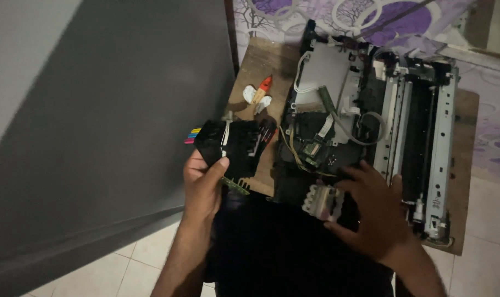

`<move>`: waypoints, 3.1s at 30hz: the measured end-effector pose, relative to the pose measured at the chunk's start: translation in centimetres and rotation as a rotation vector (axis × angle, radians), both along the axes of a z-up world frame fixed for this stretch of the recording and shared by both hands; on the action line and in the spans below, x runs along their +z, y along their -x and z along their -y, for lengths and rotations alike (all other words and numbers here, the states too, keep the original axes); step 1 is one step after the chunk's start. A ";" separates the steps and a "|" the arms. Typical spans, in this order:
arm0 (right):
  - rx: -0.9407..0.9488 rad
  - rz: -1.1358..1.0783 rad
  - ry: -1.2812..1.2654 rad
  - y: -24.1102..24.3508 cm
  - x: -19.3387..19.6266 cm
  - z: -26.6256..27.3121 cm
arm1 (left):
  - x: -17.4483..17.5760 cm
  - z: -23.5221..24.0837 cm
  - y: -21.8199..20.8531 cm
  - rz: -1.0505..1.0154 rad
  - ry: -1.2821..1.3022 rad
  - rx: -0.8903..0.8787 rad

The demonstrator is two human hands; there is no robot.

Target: The person uses a screwdriver to remove screws from a disassembled printer placed on a wooden board. They then handle a circuit board and a small white plastic component, manipulating them with their hands.

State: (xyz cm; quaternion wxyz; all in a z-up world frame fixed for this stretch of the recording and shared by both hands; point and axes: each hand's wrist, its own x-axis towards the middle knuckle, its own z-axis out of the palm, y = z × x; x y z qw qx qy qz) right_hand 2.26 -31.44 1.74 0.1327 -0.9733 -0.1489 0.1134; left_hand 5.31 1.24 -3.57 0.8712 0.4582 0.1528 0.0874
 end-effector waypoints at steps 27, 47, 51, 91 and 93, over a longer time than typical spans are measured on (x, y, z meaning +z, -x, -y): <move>-0.196 -0.253 -1.396 0.4 -2.2 6.7 | 4.0 7.6 3.4 0.048 0.078 -0.245; -0.178 -0.537 -1.768 -0.5 -2.4 8.3 | 4.0 11.1 3.4 0.028 0.098 -0.327; -0.254 -0.518 -1.625 -0.8 -1.8 7.9 | 4.1 11.3 3.3 0.022 0.107 -0.293; -0.370 0.608 -0.824 3.9 1.4 -0.8 | 5.2 12.1 4.5 -0.045 -0.252 -0.286; -0.258 0.655 -0.719 5.2 0.1 -0.2 | 5.5 12.2 4.5 -0.029 -0.285 -0.292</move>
